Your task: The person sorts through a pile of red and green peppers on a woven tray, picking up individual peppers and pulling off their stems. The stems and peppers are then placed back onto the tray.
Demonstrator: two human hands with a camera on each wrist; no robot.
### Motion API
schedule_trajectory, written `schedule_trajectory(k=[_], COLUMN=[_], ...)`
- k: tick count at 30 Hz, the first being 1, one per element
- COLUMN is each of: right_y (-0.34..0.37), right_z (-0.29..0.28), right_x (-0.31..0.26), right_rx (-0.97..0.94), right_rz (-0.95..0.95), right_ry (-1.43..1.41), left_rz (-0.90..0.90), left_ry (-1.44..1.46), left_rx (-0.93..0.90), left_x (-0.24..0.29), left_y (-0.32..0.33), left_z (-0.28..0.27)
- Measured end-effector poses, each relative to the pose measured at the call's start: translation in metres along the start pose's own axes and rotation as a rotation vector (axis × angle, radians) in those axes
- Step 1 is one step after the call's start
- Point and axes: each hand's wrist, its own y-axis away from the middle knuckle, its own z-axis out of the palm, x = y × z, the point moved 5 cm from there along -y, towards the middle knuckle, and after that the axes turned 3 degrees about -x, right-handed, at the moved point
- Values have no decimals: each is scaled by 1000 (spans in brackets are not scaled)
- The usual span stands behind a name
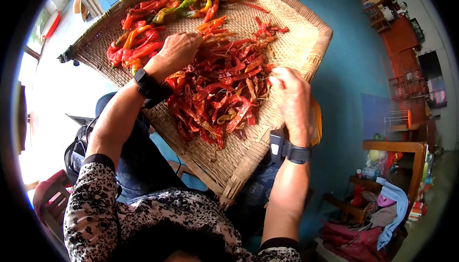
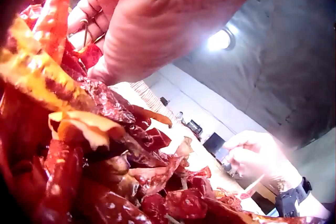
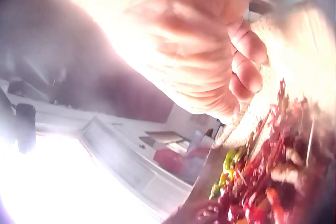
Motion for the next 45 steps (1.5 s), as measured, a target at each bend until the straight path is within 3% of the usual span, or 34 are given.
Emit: schedule_trajectory(k=[4, 6, 10, 14, 21, 22, 24, 28, 30, 32, 34, 35, 37, 38, 40, 42, 44, 45], right_y=[-7, -8, -14, -19, -14, -10, -6, -1, 7, 16, 22, 24, 23, 22, 14, 8, 2, 2], right_z=[41, 49, 66, 79, 42, 38, 22, -28, -51, -65, -67, -65, -62, -59, -47, -26, 4, 21], right_x=[-16, -18, -21, -22, -16, -7, -5, 22, 35, 56, 62, 64, 55, 53, 23, 9, -13, -21], right_rx=[-235, -248, -311, -232, -63, -95, -40, 399, 496, 408, 236, 235, 355, 354, 428, 323, 197, 87], right_rz=[-95, -141, -140, -278, -81, 65, 159, 49, 45, 256, 529, 530, 333, 332, 89, 13, -162, -22], right_ry=[0, 20, 252, 402, -150, -307, -482, -55, 188, 544, 664, 665, 671, 671, 340, 210, 52, -96], left_rz=[62, 73, 222, 255, 245, 277, 286, 310, 359, 288, 325, 281, 239, 240, 237, 290, 304, 319], left_ry=[105, 227, 440, 613, 751, 765, 738, 687, 666, 620, 627, 575, 525, 514, 502, 633, 728, 825], left_rx=[71, 1, 227, 371, 391, 380, 354, 242, 263, 127, 174, 129, 87, 74, 57, 210, 211, 215], left_x=[7, 10, 23, 30, 27, 29, 35, 42, 44, 43, 41, 40, 40, 40, 42, 45, 49, 52], left_y=[9, 9, 15, 20, 21, 21, 21, 17, 17, 16, 16, 15, 13, 13, 14, 16, 16, 16], left_z=[-8, -9, -32, -50, -54, -54, -51, -33, -31, -21, -17, -11, -9, -10, -15, -30, -40, -44])
